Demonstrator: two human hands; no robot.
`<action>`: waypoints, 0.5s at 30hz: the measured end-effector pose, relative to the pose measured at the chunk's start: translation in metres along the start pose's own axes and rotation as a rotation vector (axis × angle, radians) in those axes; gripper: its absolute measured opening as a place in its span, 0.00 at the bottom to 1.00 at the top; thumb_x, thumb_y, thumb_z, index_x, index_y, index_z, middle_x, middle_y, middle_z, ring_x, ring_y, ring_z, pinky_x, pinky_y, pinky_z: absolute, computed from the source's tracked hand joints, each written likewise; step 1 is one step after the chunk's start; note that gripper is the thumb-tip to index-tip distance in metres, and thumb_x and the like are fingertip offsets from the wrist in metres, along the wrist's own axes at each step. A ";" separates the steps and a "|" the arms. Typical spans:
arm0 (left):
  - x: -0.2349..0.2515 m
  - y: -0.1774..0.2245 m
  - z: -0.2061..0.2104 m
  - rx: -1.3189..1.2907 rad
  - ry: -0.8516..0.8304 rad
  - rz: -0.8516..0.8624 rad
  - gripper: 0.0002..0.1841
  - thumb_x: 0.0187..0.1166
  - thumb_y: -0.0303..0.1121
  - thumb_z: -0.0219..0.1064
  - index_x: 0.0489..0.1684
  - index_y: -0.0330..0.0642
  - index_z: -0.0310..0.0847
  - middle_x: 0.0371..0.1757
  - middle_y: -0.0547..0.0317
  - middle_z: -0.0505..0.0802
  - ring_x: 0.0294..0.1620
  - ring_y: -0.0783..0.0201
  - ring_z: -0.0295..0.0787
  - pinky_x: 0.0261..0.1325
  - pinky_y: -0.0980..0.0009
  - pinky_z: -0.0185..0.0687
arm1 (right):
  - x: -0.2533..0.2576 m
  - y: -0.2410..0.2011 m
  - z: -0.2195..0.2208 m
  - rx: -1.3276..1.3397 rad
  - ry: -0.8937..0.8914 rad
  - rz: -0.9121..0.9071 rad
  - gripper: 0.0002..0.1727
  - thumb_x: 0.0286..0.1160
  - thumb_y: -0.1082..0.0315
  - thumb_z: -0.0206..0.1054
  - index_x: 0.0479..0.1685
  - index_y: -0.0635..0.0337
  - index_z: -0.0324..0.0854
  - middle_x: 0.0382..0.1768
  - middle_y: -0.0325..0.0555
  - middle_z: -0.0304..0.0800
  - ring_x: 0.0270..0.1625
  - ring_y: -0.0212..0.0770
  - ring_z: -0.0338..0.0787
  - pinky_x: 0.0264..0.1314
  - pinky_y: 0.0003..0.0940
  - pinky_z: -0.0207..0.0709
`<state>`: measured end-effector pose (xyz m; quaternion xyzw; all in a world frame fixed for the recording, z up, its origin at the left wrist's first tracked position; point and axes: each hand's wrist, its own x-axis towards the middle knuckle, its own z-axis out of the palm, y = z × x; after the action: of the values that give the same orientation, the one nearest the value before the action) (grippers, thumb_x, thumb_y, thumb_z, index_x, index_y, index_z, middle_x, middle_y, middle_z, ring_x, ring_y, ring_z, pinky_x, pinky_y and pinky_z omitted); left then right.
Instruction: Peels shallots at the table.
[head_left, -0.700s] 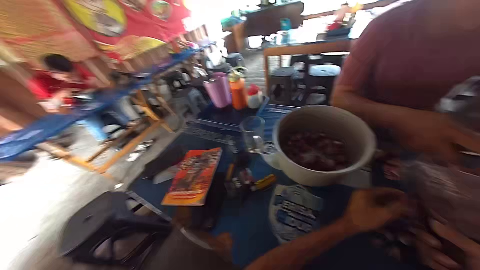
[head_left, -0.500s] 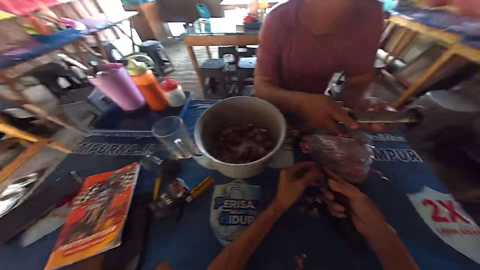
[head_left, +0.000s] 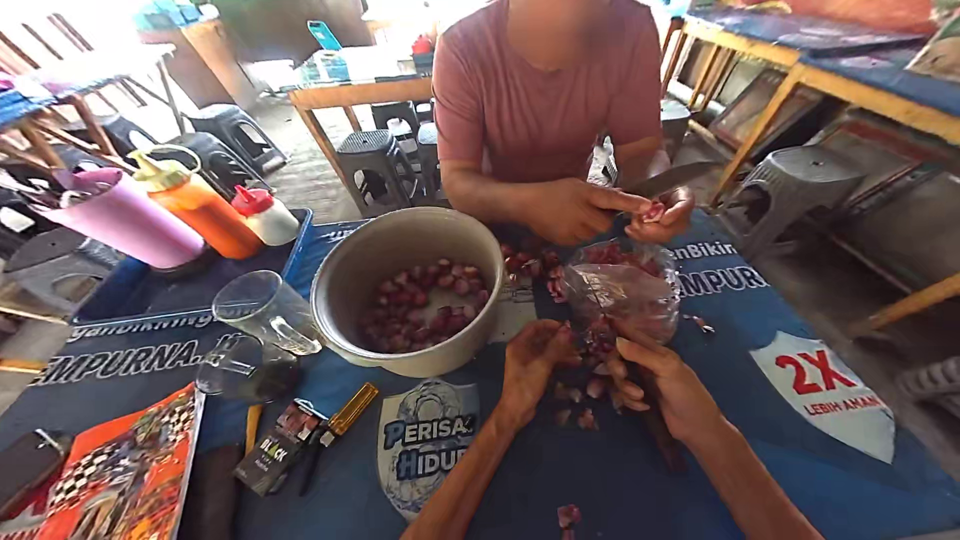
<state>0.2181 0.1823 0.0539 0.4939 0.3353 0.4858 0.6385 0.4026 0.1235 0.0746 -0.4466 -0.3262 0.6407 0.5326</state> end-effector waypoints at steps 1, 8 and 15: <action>-0.001 -0.002 -0.001 -0.005 -0.009 -0.005 0.11 0.83 0.24 0.64 0.56 0.26 0.79 0.43 0.52 0.93 0.40 0.65 0.93 0.49 0.68 0.92 | -0.003 0.001 0.001 -0.032 -0.027 0.024 0.25 0.90 0.64 0.47 0.84 0.55 0.66 0.24 0.37 0.81 0.14 0.27 0.76 0.13 0.19 0.71; -0.002 -0.007 0.000 -0.026 -0.061 -0.006 0.11 0.81 0.21 0.63 0.57 0.27 0.80 0.46 0.51 0.93 0.44 0.63 0.93 0.52 0.65 0.92 | -0.005 0.003 0.005 -0.146 -0.109 0.084 0.28 0.88 0.63 0.54 0.88 0.51 0.67 0.28 0.39 0.84 0.16 0.28 0.76 0.13 0.20 0.70; -0.003 -0.004 0.000 -0.019 -0.025 -0.017 0.10 0.81 0.20 0.64 0.55 0.26 0.81 0.44 0.53 0.94 0.41 0.65 0.94 0.50 0.68 0.92 | -0.005 0.002 0.003 -0.127 -0.158 0.102 0.29 0.88 0.65 0.52 0.89 0.49 0.64 0.27 0.39 0.83 0.15 0.28 0.76 0.13 0.18 0.69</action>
<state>0.2183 0.1791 0.0495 0.4909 0.3270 0.4772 0.6514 0.3994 0.1186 0.0746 -0.4438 -0.3838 0.6782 0.4425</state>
